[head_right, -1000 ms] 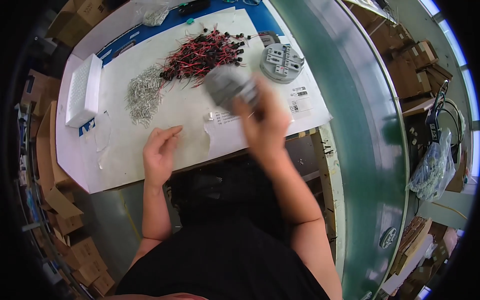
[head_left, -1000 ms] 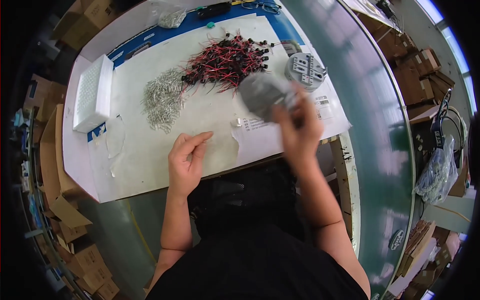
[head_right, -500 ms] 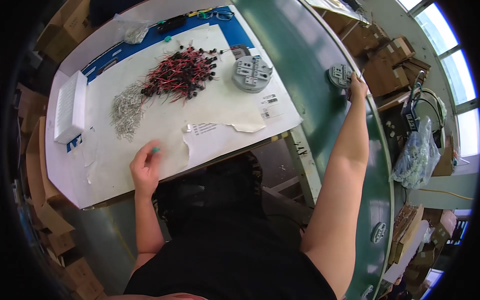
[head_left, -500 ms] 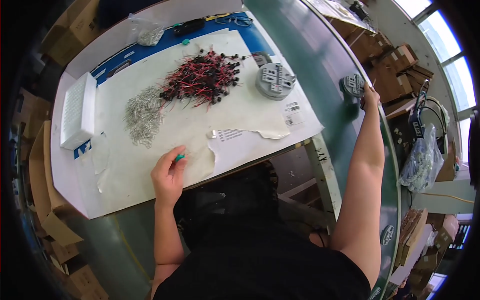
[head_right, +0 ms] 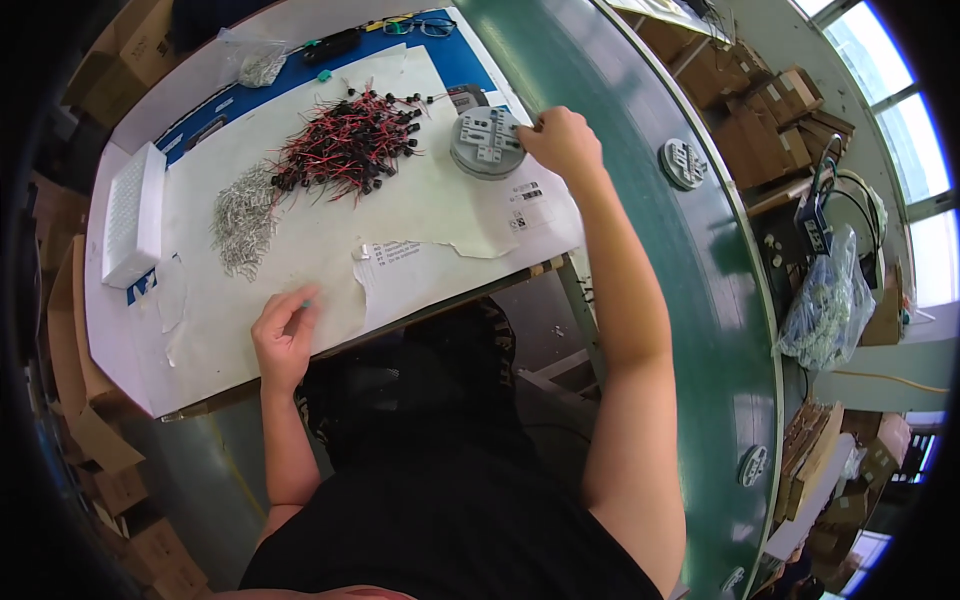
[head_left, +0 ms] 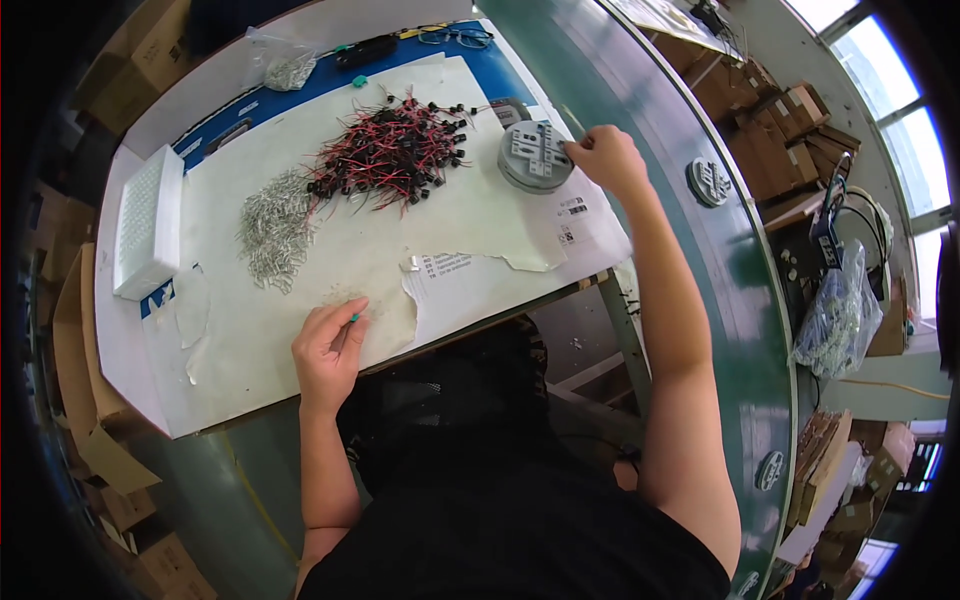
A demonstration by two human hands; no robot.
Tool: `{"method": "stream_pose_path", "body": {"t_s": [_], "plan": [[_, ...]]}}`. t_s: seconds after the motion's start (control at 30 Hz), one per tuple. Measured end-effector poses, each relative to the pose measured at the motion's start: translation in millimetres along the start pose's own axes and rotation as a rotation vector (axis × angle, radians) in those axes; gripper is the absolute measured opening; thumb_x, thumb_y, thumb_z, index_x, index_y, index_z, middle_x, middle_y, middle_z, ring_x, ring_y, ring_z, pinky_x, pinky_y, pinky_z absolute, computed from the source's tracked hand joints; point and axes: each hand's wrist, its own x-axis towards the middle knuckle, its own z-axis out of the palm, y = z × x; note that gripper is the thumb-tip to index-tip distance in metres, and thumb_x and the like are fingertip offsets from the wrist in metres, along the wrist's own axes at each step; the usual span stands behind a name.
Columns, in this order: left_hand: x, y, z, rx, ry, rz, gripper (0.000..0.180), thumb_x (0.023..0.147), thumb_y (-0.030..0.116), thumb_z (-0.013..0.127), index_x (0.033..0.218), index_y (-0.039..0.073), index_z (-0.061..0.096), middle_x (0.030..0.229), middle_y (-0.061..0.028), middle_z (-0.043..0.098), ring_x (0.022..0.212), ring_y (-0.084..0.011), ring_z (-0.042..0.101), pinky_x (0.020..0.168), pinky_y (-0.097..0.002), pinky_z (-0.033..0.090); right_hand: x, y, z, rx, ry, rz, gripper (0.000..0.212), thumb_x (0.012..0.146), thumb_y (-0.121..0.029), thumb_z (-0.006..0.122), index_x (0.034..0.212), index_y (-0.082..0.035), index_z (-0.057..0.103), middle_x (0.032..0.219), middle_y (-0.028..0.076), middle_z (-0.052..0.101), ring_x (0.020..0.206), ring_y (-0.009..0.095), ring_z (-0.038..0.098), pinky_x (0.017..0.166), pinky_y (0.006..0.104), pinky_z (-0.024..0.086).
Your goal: The recorder is seen assembling small electronic components by inserting various colored wires into a circular base unit using a small tool.
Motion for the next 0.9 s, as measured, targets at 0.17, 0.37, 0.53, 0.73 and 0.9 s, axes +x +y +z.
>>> {"method": "stream_pose_path", "body": {"t_s": [0.17, 0.37, 0.53, 0.73, 0.9], "plan": [[1.2, -4.5, -4.9, 0.045, 0.008, 0.051, 0.049, 0.089, 0.01, 0.087, 0.135, 0.003, 0.07, 0.107, -0.0104, 0.071, 0.101, -0.0223, 0.068, 0.088, -0.0338, 0.056, -11.9, -31.9, -4.2, 0.015, 0.183, -0.092, 0.034, 0.087, -0.034, 0.072, 0.087, -0.001, 0.076, 0.079, 0.02, 0.075, 0.079, 0.042, 0.074, 0.075, 0.0477, 0.059], [16.1, 16.8, -3.8, 0.062, 0.089, 0.147, 0.088, 0.077, 0.023, 0.097, 0.154, 0.005, 0.056, 0.127, -0.0134, 0.067, 0.12, -0.0285, 0.065, 0.1, -0.0397, 0.053, -115.3, -121.3, 28.3, 0.327, -0.004, -0.356, 0.028, 0.085, -0.024, 0.075, 0.083, 0.004, 0.074, 0.071, 0.024, 0.069, 0.065, 0.041, 0.07, 0.065, 0.046, 0.056], [16.0, 6.6, 2.1, 0.105, 0.03, 0.042, 0.109, 0.065, 0.038, 0.102, 0.157, 0.008, 0.052, 0.141, -0.0149, 0.056, 0.128, -0.0322, 0.059, 0.101, -0.0438, 0.052, -141.4, -133.9, 78.0, 0.457, -0.15, -0.37, 0.024, 0.088, -0.022, 0.078, 0.085, 0.002, 0.074, 0.073, 0.022, 0.071, 0.065, 0.041, 0.069, 0.065, 0.0473, 0.057], [10.0, 3.1, 5.5, 0.371, 0.006, 0.08, 0.112, 0.059, 0.05, 0.102, 0.153, 0.009, 0.056, 0.137, -0.0141, 0.057, 0.125, -0.0349, 0.059, 0.105, -0.0474, 0.049, -52.2, -113.3, 64.4, 0.246, 0.115, -0.338, 0.02, 0.09, -0.017, 0.078, 0.103, -0.002, 0.077, 0.09, 0.015, 0.076, 0.083, 0.035, 0.073, 0.077, 0.0442, 0.056], [9.9, 7.0, 6.0, 0.507, -0.033, 0.135, 0.11, 0.061, 0.063, 0.095, 0.149, 0.009, 0.058, 0.133, -0.0137, 0.06, 0.123, -0.0341, 0.06, 0.107, -0.0479, 0.046, -24.7, -119.4, 63.7, 0.129, -0.141, -0.297, 0.021, 0.091, -0.019, 0.077, 0.109, -0.008, 0.077, 0.106, 0.014, 0.076, 0.1, 0.036, 0.073, 0.084, 0.0471, 0.057]]}}
